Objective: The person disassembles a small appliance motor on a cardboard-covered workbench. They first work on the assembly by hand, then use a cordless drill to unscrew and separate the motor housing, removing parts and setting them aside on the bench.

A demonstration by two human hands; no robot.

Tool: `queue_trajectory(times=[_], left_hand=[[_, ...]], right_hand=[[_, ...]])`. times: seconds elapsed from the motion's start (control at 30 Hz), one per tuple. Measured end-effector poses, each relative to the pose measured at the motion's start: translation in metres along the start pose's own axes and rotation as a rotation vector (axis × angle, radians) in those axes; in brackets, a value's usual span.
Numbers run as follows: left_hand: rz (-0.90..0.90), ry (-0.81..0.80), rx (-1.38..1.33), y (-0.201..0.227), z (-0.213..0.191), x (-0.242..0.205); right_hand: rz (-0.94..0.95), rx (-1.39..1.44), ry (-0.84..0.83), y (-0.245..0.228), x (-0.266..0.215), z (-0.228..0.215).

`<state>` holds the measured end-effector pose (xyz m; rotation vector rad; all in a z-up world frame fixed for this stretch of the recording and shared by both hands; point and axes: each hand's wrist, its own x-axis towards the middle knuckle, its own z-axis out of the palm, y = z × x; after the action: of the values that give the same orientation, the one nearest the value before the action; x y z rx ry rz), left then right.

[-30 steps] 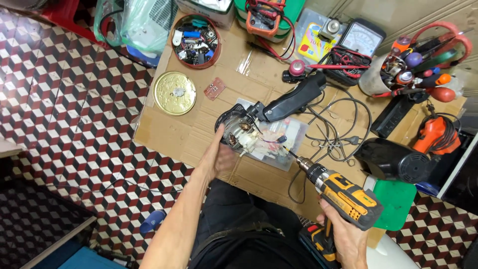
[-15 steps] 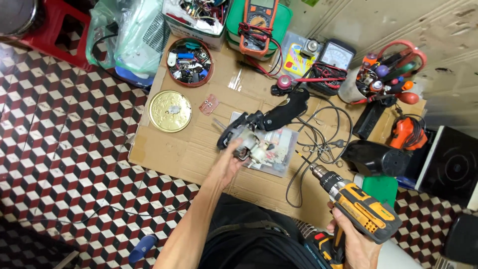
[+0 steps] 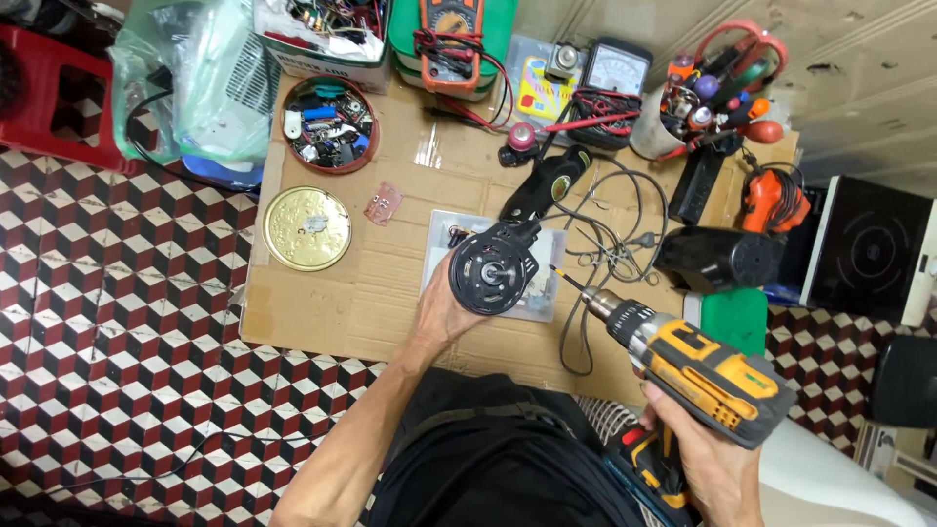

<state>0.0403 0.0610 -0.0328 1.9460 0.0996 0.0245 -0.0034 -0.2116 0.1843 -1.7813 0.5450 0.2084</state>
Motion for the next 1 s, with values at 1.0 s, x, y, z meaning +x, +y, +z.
queue_trajectory(times=[1.0], left_hand=[[-0.135, -0.047, 0.072, -0.003, -0.001, -0.004]], right_hand=[[0.19, -0.328, -0.199, 0.01, 0.028, 0.027]])
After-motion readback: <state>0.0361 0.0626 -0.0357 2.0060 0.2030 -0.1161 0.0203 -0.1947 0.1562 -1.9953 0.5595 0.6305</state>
